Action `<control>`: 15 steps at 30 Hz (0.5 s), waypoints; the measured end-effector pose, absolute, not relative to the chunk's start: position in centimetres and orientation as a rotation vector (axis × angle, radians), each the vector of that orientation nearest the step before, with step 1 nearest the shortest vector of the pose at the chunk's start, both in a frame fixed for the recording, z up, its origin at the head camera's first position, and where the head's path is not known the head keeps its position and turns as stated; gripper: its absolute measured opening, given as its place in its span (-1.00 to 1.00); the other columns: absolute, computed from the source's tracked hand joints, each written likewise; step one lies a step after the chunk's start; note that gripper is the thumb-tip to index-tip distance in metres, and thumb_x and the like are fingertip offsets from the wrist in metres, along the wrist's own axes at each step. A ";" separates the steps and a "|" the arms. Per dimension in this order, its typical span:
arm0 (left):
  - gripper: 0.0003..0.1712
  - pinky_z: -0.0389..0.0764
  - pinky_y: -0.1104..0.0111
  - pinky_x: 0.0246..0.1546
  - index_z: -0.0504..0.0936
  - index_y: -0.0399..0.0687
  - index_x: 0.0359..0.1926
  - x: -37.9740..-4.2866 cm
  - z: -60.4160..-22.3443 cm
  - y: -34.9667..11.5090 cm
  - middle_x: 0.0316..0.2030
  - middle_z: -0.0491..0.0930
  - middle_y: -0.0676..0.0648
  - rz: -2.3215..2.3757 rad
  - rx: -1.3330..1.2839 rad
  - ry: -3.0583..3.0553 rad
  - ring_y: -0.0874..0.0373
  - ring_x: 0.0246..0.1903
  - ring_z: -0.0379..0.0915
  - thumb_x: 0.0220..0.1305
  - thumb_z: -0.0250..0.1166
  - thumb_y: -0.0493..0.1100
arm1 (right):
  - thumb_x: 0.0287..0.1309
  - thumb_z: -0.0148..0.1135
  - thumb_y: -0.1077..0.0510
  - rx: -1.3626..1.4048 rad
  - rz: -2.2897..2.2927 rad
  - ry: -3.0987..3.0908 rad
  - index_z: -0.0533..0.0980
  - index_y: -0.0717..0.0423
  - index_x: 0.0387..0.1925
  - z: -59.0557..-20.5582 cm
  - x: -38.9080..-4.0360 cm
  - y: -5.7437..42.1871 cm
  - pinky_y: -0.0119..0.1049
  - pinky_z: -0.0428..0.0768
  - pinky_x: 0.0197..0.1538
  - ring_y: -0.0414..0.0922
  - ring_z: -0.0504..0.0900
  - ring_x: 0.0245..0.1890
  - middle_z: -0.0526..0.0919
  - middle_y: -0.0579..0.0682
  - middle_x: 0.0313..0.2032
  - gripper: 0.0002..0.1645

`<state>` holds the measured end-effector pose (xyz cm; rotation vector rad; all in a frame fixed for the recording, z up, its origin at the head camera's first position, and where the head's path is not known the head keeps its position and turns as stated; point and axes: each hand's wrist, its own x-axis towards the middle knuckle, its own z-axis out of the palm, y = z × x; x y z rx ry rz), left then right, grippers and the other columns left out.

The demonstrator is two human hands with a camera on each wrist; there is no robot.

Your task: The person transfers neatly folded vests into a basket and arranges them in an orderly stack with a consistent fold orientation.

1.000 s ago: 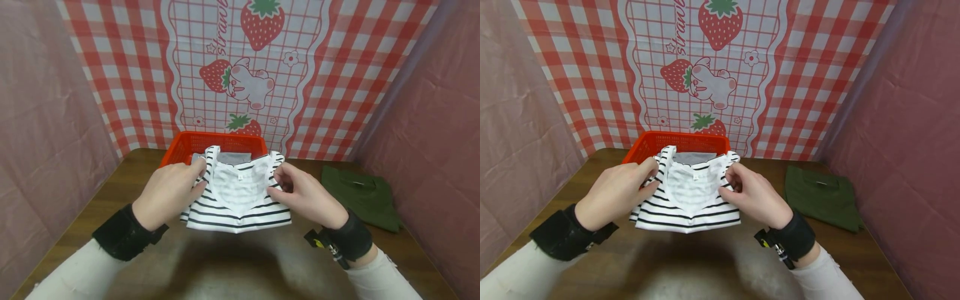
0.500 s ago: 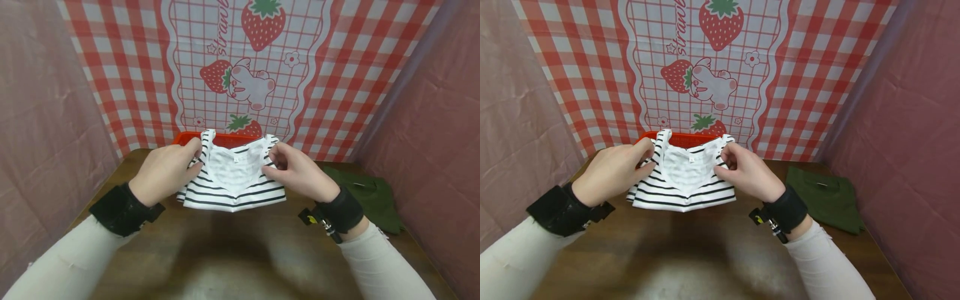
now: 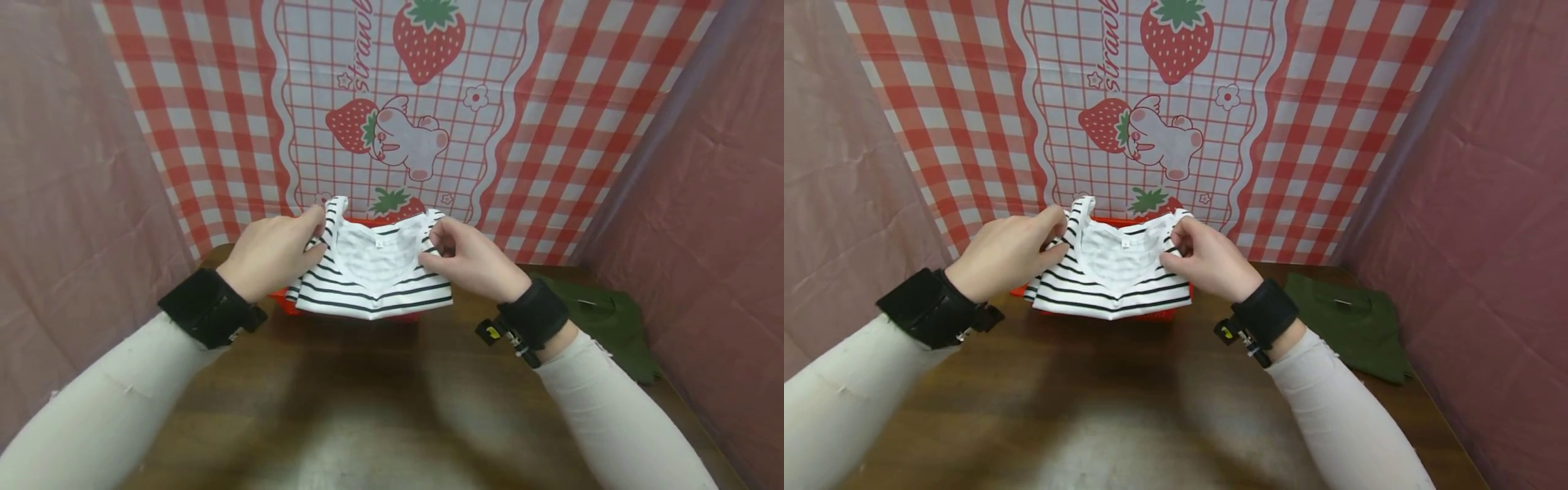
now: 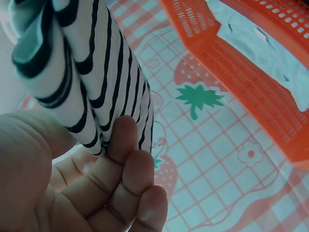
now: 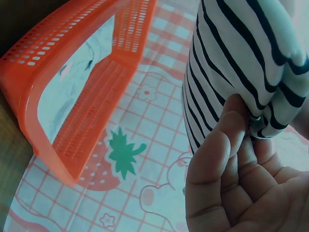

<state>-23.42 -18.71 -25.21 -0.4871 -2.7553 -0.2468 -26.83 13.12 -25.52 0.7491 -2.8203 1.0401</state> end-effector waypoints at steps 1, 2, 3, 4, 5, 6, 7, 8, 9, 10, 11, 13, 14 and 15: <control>-0.60 0.44 0.22 -0.49 0.49 -0.10 0.09 -23.7 -25.2 -18.8 -0.55 0.52 -0.05 -0.244 -0.488 -2.755 0.05 -0.60 0.46 0.46 0.51 -0.10 | 0.46 0.44 0.03 0.749 1.037 -2.821 0.46 0.12 -0.02 -25.5 -27.1 13.0 -0.08 0.44 -0.14 0.05 0.50 -0.21 0.53 0.13 -0.22 -0.64; -0.60 0.45 0.22 -0.48 0.49 -0.09 0.09 -24.0 -25.1 -18.8 -0.54 0.53 -0.05 -0.243 -0.486 -2.756 0.05 -0.59 0.47 0.46 0.51 -0.10 | 0.47 0.43 0.03 0.751 1.032 -2.822 0.45 0.12 -0.02 -25.6 -27.5 12.9 -0.08 0.43 -0.13 0.05 0.50 -0.21 0.52 0.13 -0.21 -0.65; -0.61 0.44 0.22 -0.48 0.49 -0.09 0.09 -24.4 -25.1 -18.9 -0.53 0.53 -0.05 -0.242 -0.481 -2.757 0.05 -0.58 0.47 0.47 0.50 -0.10 | 0.47 0.42 0.04 0.755 1.028 -2.820 0.45 0.12 -0.02 -25.6 -27.8 12.8 -0.08 0.42 -0.13 0.05 0.49 -0.20 0.52 0.13 -0.20 -0.65; -0.62 0.43 0.21 -0.48 0.49 -0.09 0.08 -24.8 -25.2 -19.0 -0.53 0.54 -0.06 -0.245 -0.479 -2.757 0.04 -0.57 0.47 0.47 0.50 -0.11 | 0.47 0.42 0.04 0.756 1.026 -2.820 0.45 0.12 -0.02 -25.6 -28.1 12.8 -0.08 0.41 -0.12 0.05 0.48 -0.19 0.51 0.13 -0.20 -0.65; -0.63 0.42 0.21 -0.47 0.49 -0.09 0.08 -25.1 -25.2 -19.1 -0.52 0.54 -0.06 -0.248 -0.473 -2.759 0.03 -0.55 0.48 0.48 0.49 -0.12 | 0.47 0.41 0.04 0.760 1.025 -2.820 0.44 0.13 -0.02 -25.6 -28.4 12.7 -0.08 0.40 -0.11 0.05 0.47 -0.19 0.50 0.13 -0.19 -0.66; -0.64 0.41 0.20 -0.46 0.50 -0.09 0.09 -25.4 -25.3 -19.2 -0.52 0.54 -0.07 -0.252 -0.468 -2.764 0.02 -0.54 0.48 0.49 0.48 -0.12 | 0.48 0.40 0.05 0.764 1.025 -2.819 0.44 0.13 -0.02 -25.7 -28.7 12.6 -0.08 0.39 -0.11 0.04 0.46 -0.20 0.50 0.13 -0.19 -0.66; -0.65 0.41 0.20 -0.46 0.50 -0.09 0.09 -25.8 -25.3 -19.3 -0.51 0.55 -0.07 -0.259 -0.459 -2.770 0.01 -0.54 0.48 0.50 0.47 -0.13 | 0.47 0.40 0.05 0.763 1.024 -2.821 0.44 0.12 -0.02 -25.7 -29.0 12.5 -0.09 0.39 -0.11 0.04 0.47 -0.20 0.51 0.13 -0.19 -0.67; -0.64 0.42 0.20 -0.45 0.50 -0.09 0.11 -26.1 -25.4 -19.3 -0.51 0.55 -0.07 -0.271 -0.451 -2.779 0.01 -0.53 0.49 0.50 0.47 -0.13 | 0.47 0.39 0.06 0.765 1.022 -2.822 0.44 0.12 -0.02 -25.8 -29.3 12.4 -0.09 0.39 -0.11 0.04 0.47 -0.20 0.51 0.12 -0.20 -0.68; -0.64 0.42 0.20 -0.44 0.50 -0.09 0.12 -26.4 -25.5 -19.4 -0.50 0.56 -0.08 -0.283 -0.445 -2.787 0.00 -0.52 0.50 0.51 0.46 -0.13 | 0.46 0.39 0.06 0.766 1.020 -2.823 0.44 0.12 -0.03 -25.8 -29.6 12.3 -0.09 0.40 -0.11 0.04 0.47 -0.20 0.52 0.12 -0.20 -0.68; -0.64 0.43 0.20 -0.44 0.50 -0.10 0.13 -26.6 -25.5 -19.5 -0.50 0.56 -0.09 -0.292 -0.443 -2.793 -0.01 -0.51 0.51 0.51 0.46 -0.13 | 0.46 0.39 0.07 0.765 1.021 -2.827 0.44 0.12 -0.03 -25.9 -29.9 12.2 -0.09 0.41 -0.11 0.04 0.47 -0.21 0.52 0.12 -0.21 -0.69; -0.64 0.43 0.20 -0.43 0.50 -0.10 0.15 -26.8 -25.6 -19.5 -0.49 0.57 -0.09 -0.301 -0.440 -2.799 -0.01 -0.51 0.51 0.52 0.45 -0.13 | 0.46 0.39 0.07 0.763 1.020 -2.832 0.44 0.11 -0.03 -26.0 -30.1 12.1 -0.09 0.41 -0.12 0.05 0.48 -0.22 0.52 0.12 -0.21 -0.69; -0.63 0.43 0.19 -0.43 0.50 -0.10 0.17 -27.3 -25.7 -19.6 -0.49 0.57 -0.09 -0.305 -0.435 -2.809 -0.02 -0.50 0.51 0.53 0.44 -0.13 | 0.46 0.39 0.07 0.753 1.017 -2.842 0.44 0.11 -0.04 -26.0 -30.5 11.9 -0.10 0.42 -0.13 0.05 0.49 -0.22 0.52 0.12 -0.22 -0.70; -0.63 0.43 0.19 -0.42 0.49 -0.11 0.18 -27.5 -25.8 -19.6 -0.49 0.57 -0.10 -0.303 -0.432 -2.810 -0.02 -0.50 0.51 0.53 0.44 -0.13 | 0.46 0.39 0.07 0.747 1.014 -2.846 0.44 0.11 -0.04 -26.0 -30.7 11.7 -0.10 0.41 -0.14 0.06 0.49 -0.23 0.52 0.12 -0.23 -0.70; -0.63 0.43 0.19 -0.42 0.49 -0.11 0.18 -27.8 -25.8 -19.6 -0.49 0.57 -0.10 -0.299 -0.429 -2.810 -0.03 -0.50 0.51 0.53 0.43 -0.13 | 0.46 0.39 0.08 0.740 1.012 -2.851 0.44 0.10 -0.04 -25.9 -30.9 11.6 -0.10 0.41 -0.14 0.06 0.49 -0.23 0.51 0.12 -0.23 -0.70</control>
